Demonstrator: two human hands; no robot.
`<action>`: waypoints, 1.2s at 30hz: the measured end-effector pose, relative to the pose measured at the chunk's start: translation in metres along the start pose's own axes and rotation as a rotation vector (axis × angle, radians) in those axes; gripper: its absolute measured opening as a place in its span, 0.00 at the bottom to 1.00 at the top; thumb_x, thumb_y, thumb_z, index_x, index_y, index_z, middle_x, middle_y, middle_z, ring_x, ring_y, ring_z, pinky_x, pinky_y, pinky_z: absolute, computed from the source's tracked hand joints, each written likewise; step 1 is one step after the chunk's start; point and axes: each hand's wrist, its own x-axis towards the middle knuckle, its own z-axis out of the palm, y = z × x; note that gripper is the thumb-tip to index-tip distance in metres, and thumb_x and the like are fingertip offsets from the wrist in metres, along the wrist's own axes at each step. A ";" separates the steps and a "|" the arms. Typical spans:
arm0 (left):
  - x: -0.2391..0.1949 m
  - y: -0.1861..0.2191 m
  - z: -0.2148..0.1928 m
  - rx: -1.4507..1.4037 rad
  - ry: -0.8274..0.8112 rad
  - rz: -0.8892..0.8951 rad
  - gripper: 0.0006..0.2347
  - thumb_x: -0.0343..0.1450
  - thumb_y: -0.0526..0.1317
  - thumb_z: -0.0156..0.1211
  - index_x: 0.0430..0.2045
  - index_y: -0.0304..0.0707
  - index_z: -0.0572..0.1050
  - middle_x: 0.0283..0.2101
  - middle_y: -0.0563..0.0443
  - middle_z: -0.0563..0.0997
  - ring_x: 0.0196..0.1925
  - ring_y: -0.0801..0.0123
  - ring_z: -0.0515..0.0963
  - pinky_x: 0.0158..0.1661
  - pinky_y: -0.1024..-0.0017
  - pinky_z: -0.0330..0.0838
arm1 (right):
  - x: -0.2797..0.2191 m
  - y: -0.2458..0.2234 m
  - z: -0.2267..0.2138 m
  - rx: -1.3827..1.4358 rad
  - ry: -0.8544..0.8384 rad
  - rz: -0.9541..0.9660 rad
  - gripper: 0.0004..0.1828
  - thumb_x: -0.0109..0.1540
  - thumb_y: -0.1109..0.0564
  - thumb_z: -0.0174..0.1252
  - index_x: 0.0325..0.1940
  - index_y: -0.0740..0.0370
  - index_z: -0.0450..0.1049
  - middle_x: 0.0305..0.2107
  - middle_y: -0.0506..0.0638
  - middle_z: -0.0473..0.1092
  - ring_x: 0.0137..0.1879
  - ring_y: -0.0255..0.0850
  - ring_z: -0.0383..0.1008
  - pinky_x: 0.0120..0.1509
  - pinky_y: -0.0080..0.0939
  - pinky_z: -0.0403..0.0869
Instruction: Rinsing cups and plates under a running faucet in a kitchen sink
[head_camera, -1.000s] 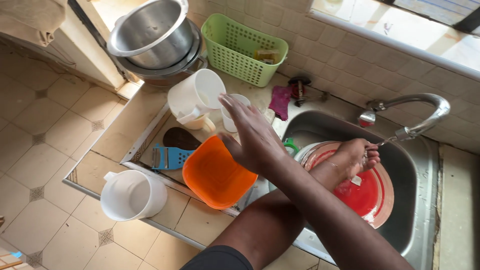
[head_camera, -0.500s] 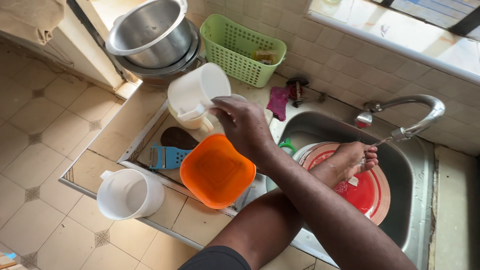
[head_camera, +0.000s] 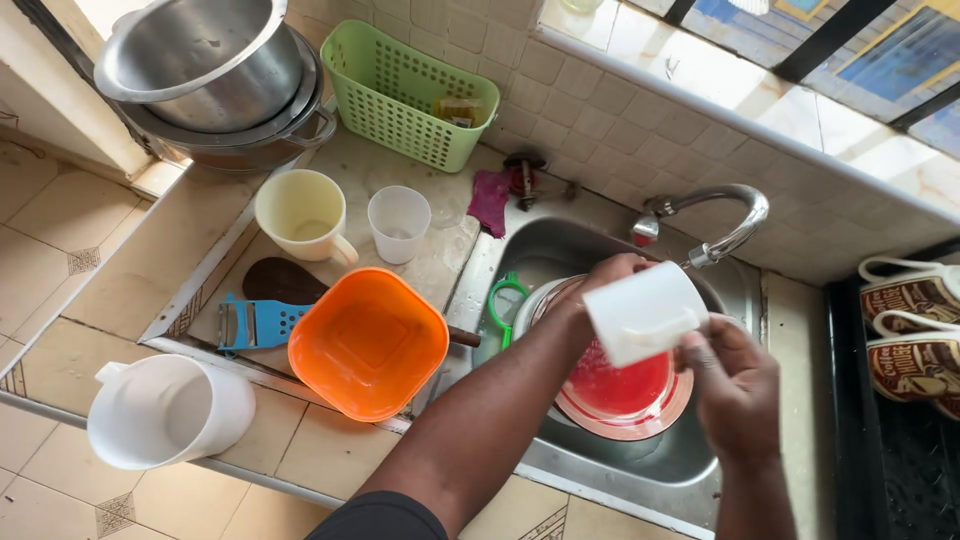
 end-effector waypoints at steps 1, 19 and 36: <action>0.011 0.013 -0.002 -0.032 0.017 0.003 0.06 0.68 0.37 0.55 0.31 0.36 0.77 0.26 0.49 0.80 0.28 0.65 0.81 0.32 0.71 0.78 | 0.005 -0.002 -0.008 -0.094 0.005 0.052 0.07 0.68 0.61 0.54 0.36 0.64 0.73 0.24 0.48 0.69 0.33 0.36 0.67 0.42 0.35 0.66; -0.101 0.084 0.036 0.527 0.798 0.488 0.10 0.63 0.47 0.58 0.33 0.52 0.83 0.31 0.59 0.85 0.47 0.66 0.83 0.51 0.68 0.73 | 0.054 0.085 0.018 -0.547 0.051 -0.233 0.09 0.57 0.59 0.66 0.41 0.51 0.84 0.29 0.49 0.77 0.37 0.49 0.79 0.43 0.49 0.78; -0.077 0.098 0.002 0.594 0.933 0.643 0.10 0.67 0.45 0.52 0.36 0.51 0.79 0.34 0.59 0.85 0.47 0.67 0.80 0.51 0.67 0.69 | 0.063 0.103 0.007 -0.481 -0.051 -0.222 0.05 0.53 0.59 0.69 0.30 0.49 0.82 0.28 0.47 0.78 0.40 0.50 0.80 0.46 0.49 0.79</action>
